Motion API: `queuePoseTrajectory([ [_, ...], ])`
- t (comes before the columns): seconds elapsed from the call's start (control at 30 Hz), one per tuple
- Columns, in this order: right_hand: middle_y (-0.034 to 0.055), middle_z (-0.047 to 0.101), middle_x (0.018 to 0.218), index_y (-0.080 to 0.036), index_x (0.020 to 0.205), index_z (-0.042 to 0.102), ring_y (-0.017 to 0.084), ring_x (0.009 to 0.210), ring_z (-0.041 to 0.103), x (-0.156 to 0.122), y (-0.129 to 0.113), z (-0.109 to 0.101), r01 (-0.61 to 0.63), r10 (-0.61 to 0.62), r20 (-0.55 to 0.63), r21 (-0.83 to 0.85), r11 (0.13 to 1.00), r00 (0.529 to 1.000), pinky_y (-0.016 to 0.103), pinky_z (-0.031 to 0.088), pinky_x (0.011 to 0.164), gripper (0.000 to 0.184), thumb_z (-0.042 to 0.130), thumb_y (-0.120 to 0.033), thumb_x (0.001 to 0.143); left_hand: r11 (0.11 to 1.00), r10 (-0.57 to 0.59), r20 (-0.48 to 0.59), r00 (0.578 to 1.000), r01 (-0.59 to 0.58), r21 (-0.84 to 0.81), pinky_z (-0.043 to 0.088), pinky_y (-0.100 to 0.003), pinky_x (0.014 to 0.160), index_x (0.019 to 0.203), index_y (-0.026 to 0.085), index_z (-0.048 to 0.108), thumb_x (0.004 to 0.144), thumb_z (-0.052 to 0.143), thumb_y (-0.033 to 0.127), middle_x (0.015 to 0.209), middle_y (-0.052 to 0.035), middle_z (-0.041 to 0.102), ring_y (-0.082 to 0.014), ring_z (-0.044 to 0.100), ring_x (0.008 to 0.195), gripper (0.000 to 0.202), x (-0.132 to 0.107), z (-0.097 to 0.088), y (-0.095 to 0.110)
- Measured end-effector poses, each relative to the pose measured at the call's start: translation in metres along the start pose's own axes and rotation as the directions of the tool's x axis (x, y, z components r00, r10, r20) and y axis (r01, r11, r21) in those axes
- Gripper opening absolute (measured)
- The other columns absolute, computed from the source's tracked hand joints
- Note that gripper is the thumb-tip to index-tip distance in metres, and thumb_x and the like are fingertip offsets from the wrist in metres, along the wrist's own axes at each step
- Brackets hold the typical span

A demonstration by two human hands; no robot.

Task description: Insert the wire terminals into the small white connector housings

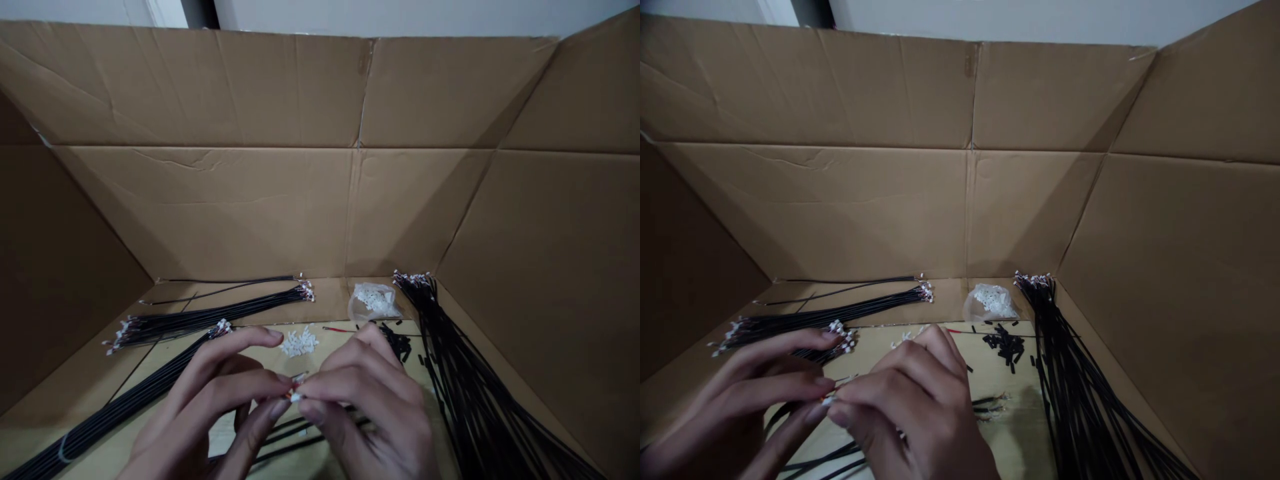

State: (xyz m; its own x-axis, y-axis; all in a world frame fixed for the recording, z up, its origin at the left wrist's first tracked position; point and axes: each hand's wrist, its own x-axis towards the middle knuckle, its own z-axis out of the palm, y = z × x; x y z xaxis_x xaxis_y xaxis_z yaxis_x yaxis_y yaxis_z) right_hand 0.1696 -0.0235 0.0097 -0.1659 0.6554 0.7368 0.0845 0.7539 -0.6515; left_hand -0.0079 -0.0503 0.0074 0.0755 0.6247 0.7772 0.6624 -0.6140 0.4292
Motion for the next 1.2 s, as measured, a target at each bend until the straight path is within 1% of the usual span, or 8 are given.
queuePoseTrajectory([
  [0.17, -0.0003, 0.062, 0.073, -0.03, 0.094, 0.072, 0.019, 0.071, 0.057, -0.003, -0.001, 0.001, -0.26, 0.283, -0.077, 0.228, 0.938, 0.956, 0.032, 0.045, 0.065, 0.01, 0.069, -0.039, 0.097, 0.993, -0.09, -0.031, 0.995, 0.087, -0.081, 0.06, -0.023, 0.077, 0.09, 0.034, 0.07, 0.091, 0.065, 0.022, 0.106, 0.0035, 0.072, -0.0172, 0.071, 0.102, 0.013, 0.0, 0.003, 0.004],
  [0.33, -0.0004, 0.071, 0.081, -0.033, 0.101, 0.081, 0.016, 0.074, 0.062, 0.001, 0.001, 0.001, -0.238, 0.224, 0.082, 0.4, 0.885, 0.971, 0.029, 0.051, 0.07, 0.011, 0.076, -0.027, 0.093, 0.98, -0.159, -0.06, 0.985, 0.15, -0.132, 0.062, -0.027, 0.076, 0.088, 0.034, 0.072, 0.092, 0.067, 0.028, 0.097, 0.0007, 0.076, -0.0202, 0.071, 0.098, 0.009, 0.001, 0.005, 0.007],
  [0.5, -0.0016, 0.075, 0.078, -0.034, 0.099, 0.083, 0.016, 0.075, 0.068, 0.005, 0.004, 0.005, -0.223, 0.201, 0.099, 0.489, 0.843, 0.975, 0.029, 0.056, 0.073, 0.017, 0.086, -0.025, 0.084, 0.949, -0.219, -0.037, 0.975, 0.205, -0.239, 0.062, -0.019, 0.071, 0.078, 0.032, 0.072, 0.093, 0.068, 0.034, 0.092, 0.0003, 0.074, -0.0172, 0.072, 0.095, 0.016, 0.005, 0.008, 0.01],
  [0.7, -0.0017, 0.078, 0.075, -0.031, 0.093, 0.082, 0.015, 0.068, 0.07, 0.004, 0.01, 0.011, -0.123, 0.134, -0.002, 0.389, 0.913, 0.991, 0.027, 0.056, 0.065, 0.02, 0.083, -0.013, 0.085, 0.877, -0.296, 0.104, 0.949, 0.313, -0.363, 0.062, -0.015, 0.072, 0.078, 0.029, 0.071, 0.091, 0.071, 0.031, 0.098, -0.0002, 0.07, -0.0148, 0.074, 0.093, 0.013, 0.003, 0.002, 0.0],
  [0.87, 0.0002, 0.079, 0.069, -0.028, 0.087, 0.08, 0.016, 0.06, 0.071, 0.002, 0.008, 0.017, -0.051, 0.085, -0.1, 0.306, 0.951, 0.991, 0.029, 0.053, 0.056, 0.007, 0.082, -0.021, 0.088, 0.771, -0.445, 0.145, 0.884, 0.46, -0.44, 0.059, -0.015, 0.066, 0.073, 0.028, 0.067, 0.091, 0.071, 0.04, 0.095, 0.0012, 0.065, -0.0108, 0.068, 0.08, 0.022, 0.001, 0.003, -0.003],
  [1.0, 0.001, 0.078, 0.068, -0.025, 0.084, 0.077, 0.015, 0.059, 0.07, 0.003, 0.008, 0.021, 0.003, 0.033, -0.145, 0.247, 0.969, 0.989, 0.029, 0.053, 0.056, 0.01, 0.078, -0.029, 0.093, 0.711, -0.473, 0.195, 0.859, 0.503, -0.491, 0.058, -0.014, 0.065, 0.071, 0.027, 0.066, 0.086, 0.075, 0.05, 0.088, 0.001, 0.063, -0.0109, 0.066, 0.078, 0.029, 0.006, 0.004, -0.005],
  [1.1, 0.0004, 0.077, 0.073, -0.022, 0.092, 0.074, 0.014, 0.062, 0.069, 0.003, 0.013, 0.024, 0.132, -0.111, -0.139, 0.151, 0.98, 0.984, 0.029, 0.054, 0.062, 0.009, 0.07, -0.026, 0.099, 0.679, -0.476, 0.201, 0.856, 0.503, -0.534, 0.058, -0.015, 0.058, 0.069, 0.026, 0.065, 0.082, 0.077, 0.056, 0.078, 0.0018, 0.061, -0.0111, 0.064, 0.069, 0.035, 0.01, 0.003, -0.006],
  [1.2, -0.0012, 0.075, 0.076, -0.021, 0.099, 0.071, 0.01, 0.061, 0.066, -0.002, 0.02, 0.031, 0.345, -0.343, -0.193, -0.023, 0.938, 0.919, 0.027, 0.053, 0.063, 0.016, 0.057, -0.019, 0.106, 0.704, -0.531, 0.049, 0.846, 0.472, -0.53, 0.053, -0.015, 0.047, 0.073, 0.027, 0.064, 0.082, 0.079, 0.053, 0.07, 0.0044, 0.061, -0.01, 0.059, 0.058, 0.031, 0.009, 0.006, -0.003],
])
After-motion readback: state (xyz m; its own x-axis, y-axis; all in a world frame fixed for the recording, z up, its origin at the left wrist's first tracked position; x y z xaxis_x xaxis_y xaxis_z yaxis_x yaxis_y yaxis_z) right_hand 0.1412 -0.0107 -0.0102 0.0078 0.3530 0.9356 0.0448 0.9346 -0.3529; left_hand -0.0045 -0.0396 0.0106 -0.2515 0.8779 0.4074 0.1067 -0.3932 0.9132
